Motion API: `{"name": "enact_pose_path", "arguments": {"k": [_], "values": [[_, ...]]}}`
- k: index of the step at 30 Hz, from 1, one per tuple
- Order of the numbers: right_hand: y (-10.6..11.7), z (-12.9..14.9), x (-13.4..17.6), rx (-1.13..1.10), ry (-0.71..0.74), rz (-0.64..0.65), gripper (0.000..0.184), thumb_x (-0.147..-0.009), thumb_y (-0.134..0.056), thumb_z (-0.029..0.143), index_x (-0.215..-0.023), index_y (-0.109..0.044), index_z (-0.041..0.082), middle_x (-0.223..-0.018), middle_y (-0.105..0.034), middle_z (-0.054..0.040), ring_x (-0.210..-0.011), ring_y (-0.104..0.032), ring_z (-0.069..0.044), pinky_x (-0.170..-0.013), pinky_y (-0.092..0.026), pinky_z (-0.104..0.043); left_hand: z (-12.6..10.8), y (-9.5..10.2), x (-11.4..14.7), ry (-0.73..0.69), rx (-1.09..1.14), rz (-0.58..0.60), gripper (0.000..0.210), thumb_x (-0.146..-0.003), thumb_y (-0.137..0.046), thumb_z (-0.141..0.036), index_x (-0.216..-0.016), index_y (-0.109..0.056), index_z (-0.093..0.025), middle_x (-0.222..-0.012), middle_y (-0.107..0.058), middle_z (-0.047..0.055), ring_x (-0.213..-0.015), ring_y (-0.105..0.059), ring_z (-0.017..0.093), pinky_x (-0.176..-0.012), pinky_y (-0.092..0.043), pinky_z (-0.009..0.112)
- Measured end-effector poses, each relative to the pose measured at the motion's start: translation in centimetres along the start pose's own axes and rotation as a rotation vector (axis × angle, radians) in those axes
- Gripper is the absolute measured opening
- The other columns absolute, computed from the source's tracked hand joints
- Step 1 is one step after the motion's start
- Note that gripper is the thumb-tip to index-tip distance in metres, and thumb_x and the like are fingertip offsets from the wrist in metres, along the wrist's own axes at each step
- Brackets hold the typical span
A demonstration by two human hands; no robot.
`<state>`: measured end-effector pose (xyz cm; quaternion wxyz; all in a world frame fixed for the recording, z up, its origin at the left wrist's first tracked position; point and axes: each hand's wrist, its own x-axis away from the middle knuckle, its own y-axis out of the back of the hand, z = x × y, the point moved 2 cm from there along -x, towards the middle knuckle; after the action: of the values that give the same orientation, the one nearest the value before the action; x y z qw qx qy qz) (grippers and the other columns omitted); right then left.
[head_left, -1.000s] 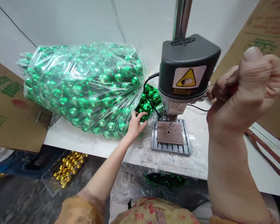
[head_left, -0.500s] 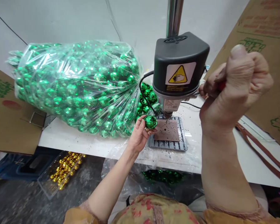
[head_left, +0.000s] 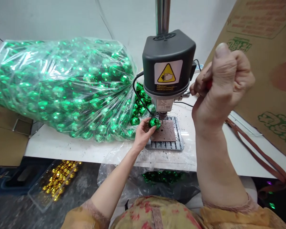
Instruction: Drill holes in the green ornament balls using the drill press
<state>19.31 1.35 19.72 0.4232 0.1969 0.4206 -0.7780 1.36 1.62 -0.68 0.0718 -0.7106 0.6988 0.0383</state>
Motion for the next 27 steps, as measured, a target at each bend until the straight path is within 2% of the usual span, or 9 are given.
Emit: {"name": "enact_pose_path", "arguments": {"k": [8,13,19,23,27], "values": [[-0.1,0.0,-0.1,0.025,0.026,-0.003,0.039,-0.095,-0.054,0.023,-0.060,-0.037,0.019,-0.048,-0.035,0.0099,-0.042,-0.033,0.000,-0.043,-0.025,-0.018,0.5,-1.1,0.2,-0.057,-0.161,0.024,0.055,-0.078,-0.084,-0.048,-0.122,-0.067,-0.020,-0.104,-0.072,0.006,-0.090,-0.065,0.019,-0.083,-0.052,0.031],[-0.1,0.0,-0.1,0.011,0.018,0.004,0.040,-0.096,-0.053,0.022,-0.061,-0.035,0.020,-0.048,-0.034,0.0097,-0.043,-0.032,0.000,-0.045,-0.026,-0.019,0.8,-1.2,0.0,-0.076,-0.229,0.042,0.055,-0.078,-0.083,-0.047,-0.124,-0.067,-0.021,-0.109,-0.072,0.006,-0.087,-0.065,0.018,-0.082,-0.052,0.032],[-0.1,0.0,-0.1,0.014,0.036,0.005,0.039,-0.095,-0.053,0.021,-0.061,-0.034,0.021,-0.048,-0.034,0.0094,-0.043,-0.032,-0.002,-0.045,-0.026,-0.020,0.1,-1.2,0.5,-0.181,-0.380,0.112,0.049,-0.079,-0.083,-0.035,-0.124,-0.067,-0.022,-0.118,-0.072,0.009,-0.107,-0.066,0.025,-0.097,-0.052,0.040],[0.0,0.0,-0.1,0.035,0.031,0.019,0.039,-0.095,-0.053,0.023,-0.062,-0.033,0.021,-0.049,-0.033,0.0091,-0.042,-0.031,-0.002,-0.043,-0.027,-0.020,-0.3,-1.7,0.8,-0.227,-0.355,0.124,0.047,-0.082,-0.082,-0.035,-0.123,-0.065,-0.021,-0.129,-0.069,0.011,-0.122,-0.064,0.027,-0.106,-0.049,0.042],[0.1,0.0,-0.2,0.026,0.039,0.029,0.039,-0.095,-0.054,0.024,-0.062,-0.034,0.022,-0.049,-0.034,0.0085,-0.042,-0.031,-0.004,-0.042,-0.026,-0.021,0.0,-2.1,0.8,-0.178,-0.261,0.124,0.050,-0.083,-0.083,-0.041,-0.124,-0.064,-0.021,-0.126,-0.070,0.011,-0.117,-0.067,0.026,-0.103,-0.051,0.041]]}}
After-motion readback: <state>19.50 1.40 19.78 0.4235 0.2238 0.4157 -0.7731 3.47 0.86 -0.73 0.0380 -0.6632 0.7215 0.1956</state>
